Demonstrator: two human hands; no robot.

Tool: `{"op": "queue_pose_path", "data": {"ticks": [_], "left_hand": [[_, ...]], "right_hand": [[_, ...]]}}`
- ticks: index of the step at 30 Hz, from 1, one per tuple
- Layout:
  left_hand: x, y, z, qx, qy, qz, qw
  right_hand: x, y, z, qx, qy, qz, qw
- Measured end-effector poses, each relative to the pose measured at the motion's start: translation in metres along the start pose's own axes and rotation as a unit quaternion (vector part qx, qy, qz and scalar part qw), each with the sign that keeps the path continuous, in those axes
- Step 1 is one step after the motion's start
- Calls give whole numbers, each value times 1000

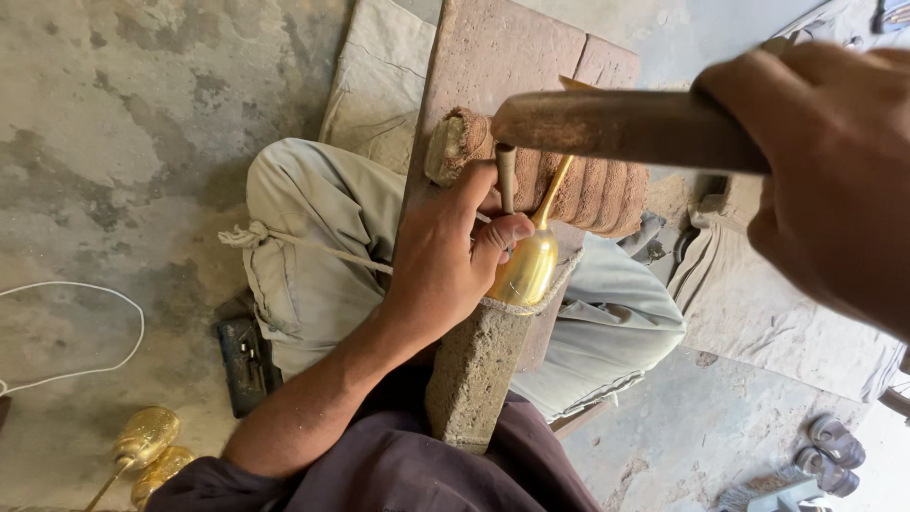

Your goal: The person sits on the floor and decorates a brass goblet-shaped object. They hold a small punch against the brass and strike it with a wooden mallet to work the surface, periodically repositioning the punch and rotating the object, and at one point use a finer tool to work details on the brass.

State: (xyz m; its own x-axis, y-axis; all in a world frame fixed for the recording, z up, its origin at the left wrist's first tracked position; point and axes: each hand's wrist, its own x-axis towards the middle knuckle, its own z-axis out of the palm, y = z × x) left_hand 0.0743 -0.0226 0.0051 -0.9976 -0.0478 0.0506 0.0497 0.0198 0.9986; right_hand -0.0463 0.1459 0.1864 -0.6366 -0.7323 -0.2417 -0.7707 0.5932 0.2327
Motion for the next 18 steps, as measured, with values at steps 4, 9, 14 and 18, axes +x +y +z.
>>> {"op": "queue_pose_path", "data": {"ticks": [4,9,14,18], "left_hand": [[-2,1,1,-12,6,-18,1000],[-8,2,3,-34,13,-40,999],[-15,4,5,-32,34,-58,997],[-20,3,9,-54,49,-31,997]], "right_hand": [[6,-1,-1,7,-18,28,999],[12,-2,-2,19,94,-16,995],[17,-2,7,-31,47,-8,998],[15,-1,13,46,94,-48,993]]}}
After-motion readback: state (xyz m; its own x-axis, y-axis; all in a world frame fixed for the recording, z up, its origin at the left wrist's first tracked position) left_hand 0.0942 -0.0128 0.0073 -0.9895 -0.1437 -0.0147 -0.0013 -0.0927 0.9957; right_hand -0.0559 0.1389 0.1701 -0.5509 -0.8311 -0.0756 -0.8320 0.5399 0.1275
